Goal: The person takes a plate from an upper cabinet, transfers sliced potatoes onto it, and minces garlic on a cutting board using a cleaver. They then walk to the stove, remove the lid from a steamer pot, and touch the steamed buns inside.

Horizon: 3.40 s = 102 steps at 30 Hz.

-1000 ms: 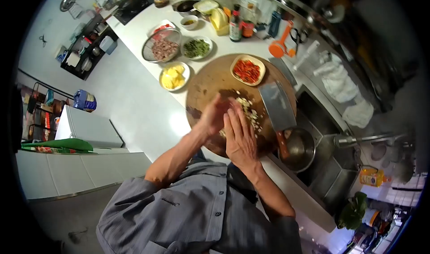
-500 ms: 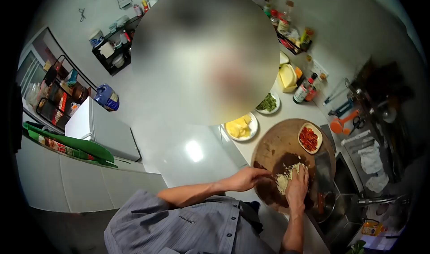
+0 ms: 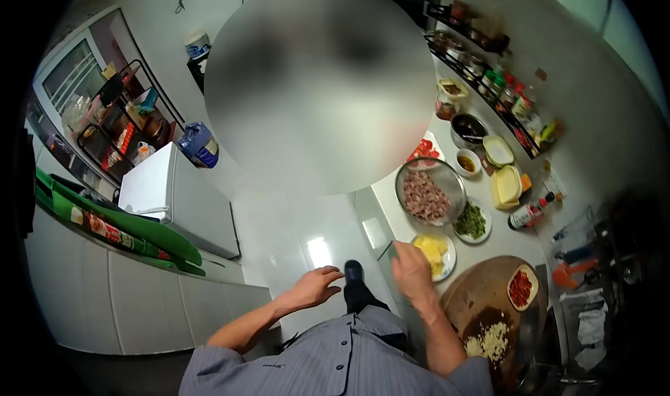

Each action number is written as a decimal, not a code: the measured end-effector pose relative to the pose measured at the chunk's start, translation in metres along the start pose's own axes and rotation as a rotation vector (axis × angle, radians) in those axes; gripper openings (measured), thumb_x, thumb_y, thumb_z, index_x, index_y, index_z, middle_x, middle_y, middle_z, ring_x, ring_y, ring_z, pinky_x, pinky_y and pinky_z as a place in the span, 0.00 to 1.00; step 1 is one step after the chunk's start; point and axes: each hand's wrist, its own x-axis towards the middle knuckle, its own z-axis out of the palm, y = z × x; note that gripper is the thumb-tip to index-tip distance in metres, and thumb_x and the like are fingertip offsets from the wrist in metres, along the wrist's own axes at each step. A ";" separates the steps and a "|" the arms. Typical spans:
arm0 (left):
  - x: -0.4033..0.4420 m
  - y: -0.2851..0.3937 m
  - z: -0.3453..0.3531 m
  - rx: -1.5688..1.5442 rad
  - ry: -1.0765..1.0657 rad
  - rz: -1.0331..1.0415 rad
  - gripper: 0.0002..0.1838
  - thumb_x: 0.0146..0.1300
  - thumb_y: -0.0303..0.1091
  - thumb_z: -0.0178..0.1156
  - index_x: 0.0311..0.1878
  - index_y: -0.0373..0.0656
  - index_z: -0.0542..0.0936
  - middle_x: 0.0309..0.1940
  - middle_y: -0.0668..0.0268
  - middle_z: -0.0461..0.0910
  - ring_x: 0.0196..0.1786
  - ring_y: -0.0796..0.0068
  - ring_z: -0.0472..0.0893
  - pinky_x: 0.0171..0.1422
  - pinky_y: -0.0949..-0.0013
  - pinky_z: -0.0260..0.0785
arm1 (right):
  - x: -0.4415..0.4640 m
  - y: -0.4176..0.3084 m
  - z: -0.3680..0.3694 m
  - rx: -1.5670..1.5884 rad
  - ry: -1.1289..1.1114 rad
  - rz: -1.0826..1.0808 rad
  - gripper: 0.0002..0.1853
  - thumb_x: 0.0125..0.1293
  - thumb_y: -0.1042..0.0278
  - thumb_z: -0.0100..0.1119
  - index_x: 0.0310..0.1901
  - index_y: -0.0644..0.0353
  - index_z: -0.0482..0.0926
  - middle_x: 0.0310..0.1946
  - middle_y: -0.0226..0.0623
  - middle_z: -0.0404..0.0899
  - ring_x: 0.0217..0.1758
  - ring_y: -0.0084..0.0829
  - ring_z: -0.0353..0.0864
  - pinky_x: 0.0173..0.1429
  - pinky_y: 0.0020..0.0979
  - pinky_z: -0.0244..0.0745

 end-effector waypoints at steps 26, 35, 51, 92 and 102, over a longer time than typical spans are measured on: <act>0.224 -0.302 -0.273 -0.027 0.229 -0.285 0.17 0.69 0.38 0.70 0.56 0.39 0.87 0.52 0.51 0.88 0.56 0.46 0.86 0.63 0.52 0.79 | 0.450 0.009 0.248 -0.016 -0.741 -0.124 0.20 0.71 0.63 0.66 0.59 0.64 0.81 0.49 0.54 0.86 0.55 0.56 0.86 0.59 0.51 0.81; 0.326 -0.450 -0.447 0.048 0.227 -0.115 0.18 0.68 0.36 0.70 0.57 0.37 0.87 0.55 0.51 0.88 0.59 0.46 0.85 0.65 0.52 0.79 | 0.615 -0.031 0.316 -0.100 -0.627 0.056 0.20 0.69 0.63 0.67 0.57 0.65 0.83 0.48 0.55 0.87 0.55 0.57 0.86 0.59 0.51 0.81; 0.444 -0.608 -0.608 0.008 0.051 -0.087 0.19 0.70 0.36 0.69 0.60 0.39 0.86 0.55 0.50 0.87 0.58 0.45 0.85 0.63 0.51 0.79 | 0.916 -0.094 0.348 -0.105 -0.477 -0.095 0.13 0.69 0.68 0.68 0.49 0.66 0.81 0.44 0.50 0.85 0.52 0.55 0.86 0.58 0.50 0.81; 0.987 -0.893 -0.885 0.107 -0.434 0.359 0.17 0.67 0.37 0.65 0.55 0.41 0.86 0.53 0.51 0.87 0.58 0.45 0.84 0.65 0.49 0.77 | 1.456 0.222 0.391 -0.350 -0.096 0.655 0.22 0.65 0.61 0.71 0.59 0.59 0.85 0.53 0.55 0.84 0.58 0.52 0.85 0.67 0.44 0.79; 1.006 -0.865 -0.883 -0.020 -0.406 0.394 0.15 0.68 0.35 0.65 0.53 0.39 0.87 0.51 0.50 0.87 0.55 0.44 0.85 0.61 0.49 0.78 | 1.375 0.159 0.283 0.321 0.545 0.702 0.14 0.74 0.69 0.63 0.58 0.61 0.84 0.39 0.30 0.83 0.33 0.21 0.79 0.39 0.26 0.76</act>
